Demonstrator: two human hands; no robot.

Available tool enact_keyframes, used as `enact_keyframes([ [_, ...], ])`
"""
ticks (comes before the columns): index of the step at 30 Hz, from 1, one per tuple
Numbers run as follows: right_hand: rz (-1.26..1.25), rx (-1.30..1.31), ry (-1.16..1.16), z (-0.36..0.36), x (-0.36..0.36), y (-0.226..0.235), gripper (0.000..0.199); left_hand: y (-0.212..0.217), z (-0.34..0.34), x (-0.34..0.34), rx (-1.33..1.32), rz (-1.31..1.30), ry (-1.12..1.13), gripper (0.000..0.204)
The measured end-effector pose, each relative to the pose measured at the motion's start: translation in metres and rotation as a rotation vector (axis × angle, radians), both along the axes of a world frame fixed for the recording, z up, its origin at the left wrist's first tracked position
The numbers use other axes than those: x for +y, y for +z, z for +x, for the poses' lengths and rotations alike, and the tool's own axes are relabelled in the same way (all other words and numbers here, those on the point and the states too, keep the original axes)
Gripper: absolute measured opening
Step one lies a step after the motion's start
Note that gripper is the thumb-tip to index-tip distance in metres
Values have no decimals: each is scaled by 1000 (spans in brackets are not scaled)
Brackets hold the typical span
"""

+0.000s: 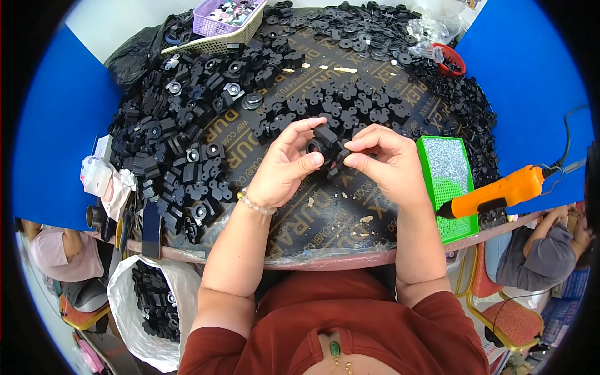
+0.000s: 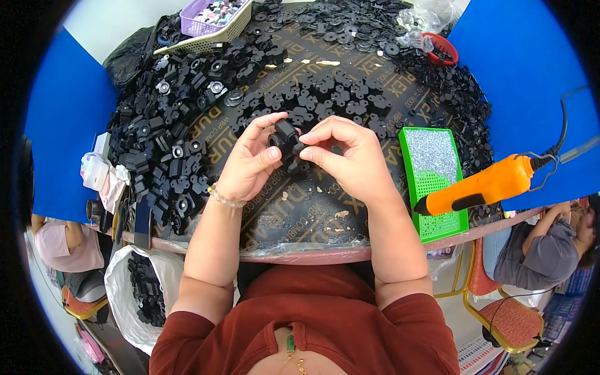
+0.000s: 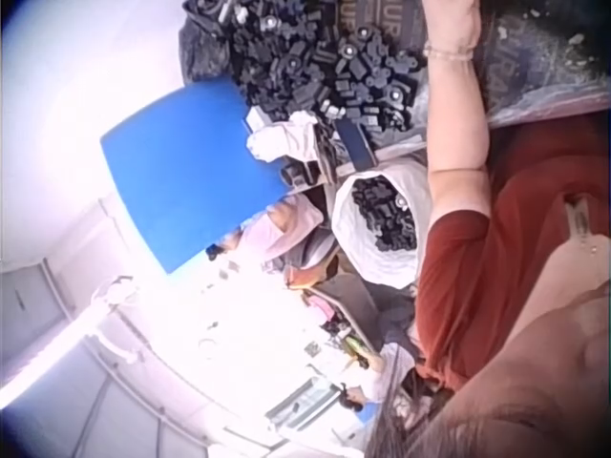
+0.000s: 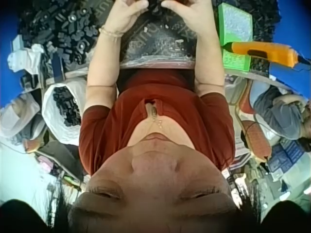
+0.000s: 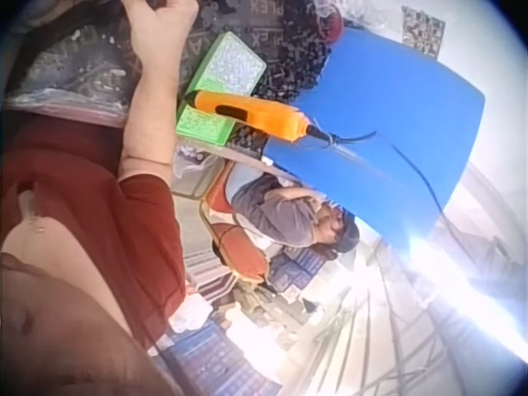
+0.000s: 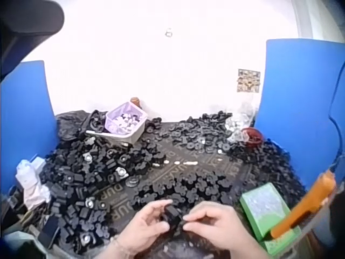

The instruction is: The recorder is assembling small black plastic components by hand at a workstation.

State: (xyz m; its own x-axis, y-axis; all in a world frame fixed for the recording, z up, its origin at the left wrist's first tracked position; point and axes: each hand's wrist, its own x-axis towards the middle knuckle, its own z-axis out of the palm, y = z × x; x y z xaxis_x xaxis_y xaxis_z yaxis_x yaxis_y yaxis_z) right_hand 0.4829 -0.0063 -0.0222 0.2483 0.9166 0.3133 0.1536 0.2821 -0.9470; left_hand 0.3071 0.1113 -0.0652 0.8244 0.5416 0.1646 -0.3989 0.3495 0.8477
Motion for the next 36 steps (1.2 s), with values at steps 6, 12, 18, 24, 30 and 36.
enact_keyframes([
  [6, 19, 1, 77, 5, -5, 3, 18, 3, 1, -6, 2, -95, -104, 61],
  [12, 29, 1, 34, -2, -5, 6, 18, -8, 9, -12, -148, -20, 11, 63],
  [18, 18, -114, -95, -6, -1, 4, 21, -7, 5, -8, -93, -84, -76, 62],
  [24, 104, -27, -320, 0, 7, 0, 49, 20, -11, 0, 25, 85, 156, 71],
  [30, 185, 38, -574, 47, 0, 1, 21, 36, -50, 19, 830, 1117, 400, 48],
  [36, 96, -163, -859, 81, -6, 5, 20, 2, -32, 17, 936, 1583, 557, 37],
])
